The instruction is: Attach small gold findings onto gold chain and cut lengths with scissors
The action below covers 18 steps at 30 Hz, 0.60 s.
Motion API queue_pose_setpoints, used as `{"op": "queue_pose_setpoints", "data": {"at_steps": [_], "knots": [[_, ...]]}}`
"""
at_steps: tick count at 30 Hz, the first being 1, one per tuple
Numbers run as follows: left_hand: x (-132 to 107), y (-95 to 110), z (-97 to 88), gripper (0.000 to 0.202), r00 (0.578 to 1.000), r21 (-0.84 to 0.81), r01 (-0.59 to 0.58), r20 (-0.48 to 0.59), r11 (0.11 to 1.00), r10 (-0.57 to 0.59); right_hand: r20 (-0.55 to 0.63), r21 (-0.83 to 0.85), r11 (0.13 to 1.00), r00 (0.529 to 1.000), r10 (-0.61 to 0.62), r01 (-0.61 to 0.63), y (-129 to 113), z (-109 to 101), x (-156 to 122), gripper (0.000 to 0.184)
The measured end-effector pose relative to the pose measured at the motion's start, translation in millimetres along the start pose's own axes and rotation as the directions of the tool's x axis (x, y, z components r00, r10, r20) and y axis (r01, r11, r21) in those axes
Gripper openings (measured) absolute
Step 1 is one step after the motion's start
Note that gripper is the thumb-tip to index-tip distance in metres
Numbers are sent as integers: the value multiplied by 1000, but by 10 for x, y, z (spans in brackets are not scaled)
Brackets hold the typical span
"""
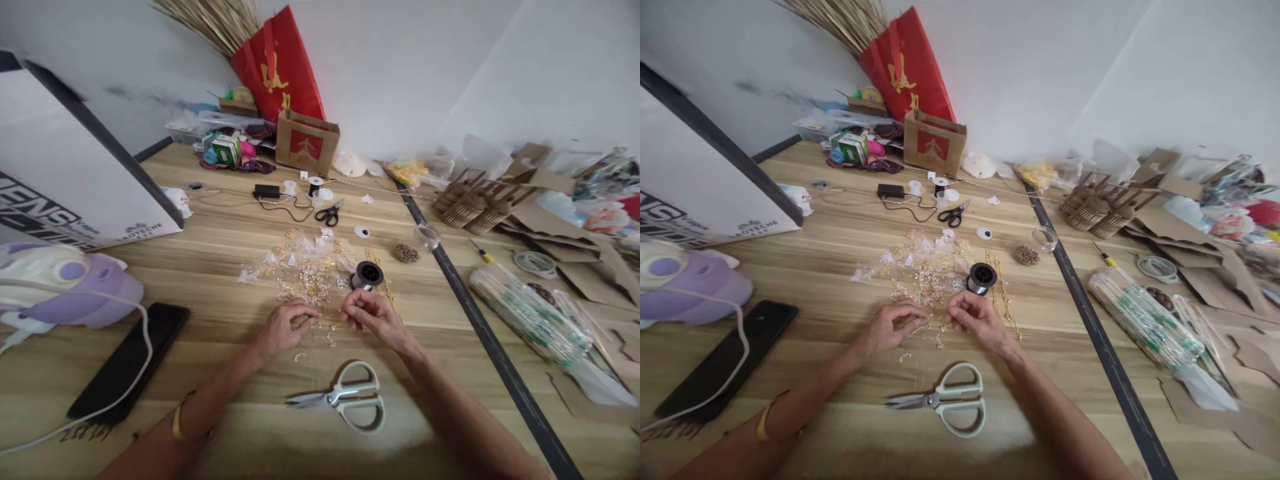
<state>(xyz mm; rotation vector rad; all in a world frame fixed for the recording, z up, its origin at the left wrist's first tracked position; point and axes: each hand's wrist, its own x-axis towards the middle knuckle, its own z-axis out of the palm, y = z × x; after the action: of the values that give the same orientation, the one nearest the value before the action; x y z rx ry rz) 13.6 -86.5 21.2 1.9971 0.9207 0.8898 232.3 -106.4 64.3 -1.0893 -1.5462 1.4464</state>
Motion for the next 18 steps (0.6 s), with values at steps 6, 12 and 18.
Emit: {"op": "queue_pose_setpoints", "data": {"at_steps": [6, 12, 18], "knots": [[-8, -61, -42, 29, 991, 132, -91, 113, 987, 76, -25, 126, 992, 1000, -13, 16, -41, -102, -2, 21], [-43, -29, 19, 31, 978, 193, -128, 187, 973, 91, -8, 176, 983, 999, -47, 48, -122, -105, -55, 16], [-60, 36, 77, 38, 960, 231, -163, 262, 959, 100, 64, 186, 982, 997, -39, 26, -182, -35, -109, 15]]}}
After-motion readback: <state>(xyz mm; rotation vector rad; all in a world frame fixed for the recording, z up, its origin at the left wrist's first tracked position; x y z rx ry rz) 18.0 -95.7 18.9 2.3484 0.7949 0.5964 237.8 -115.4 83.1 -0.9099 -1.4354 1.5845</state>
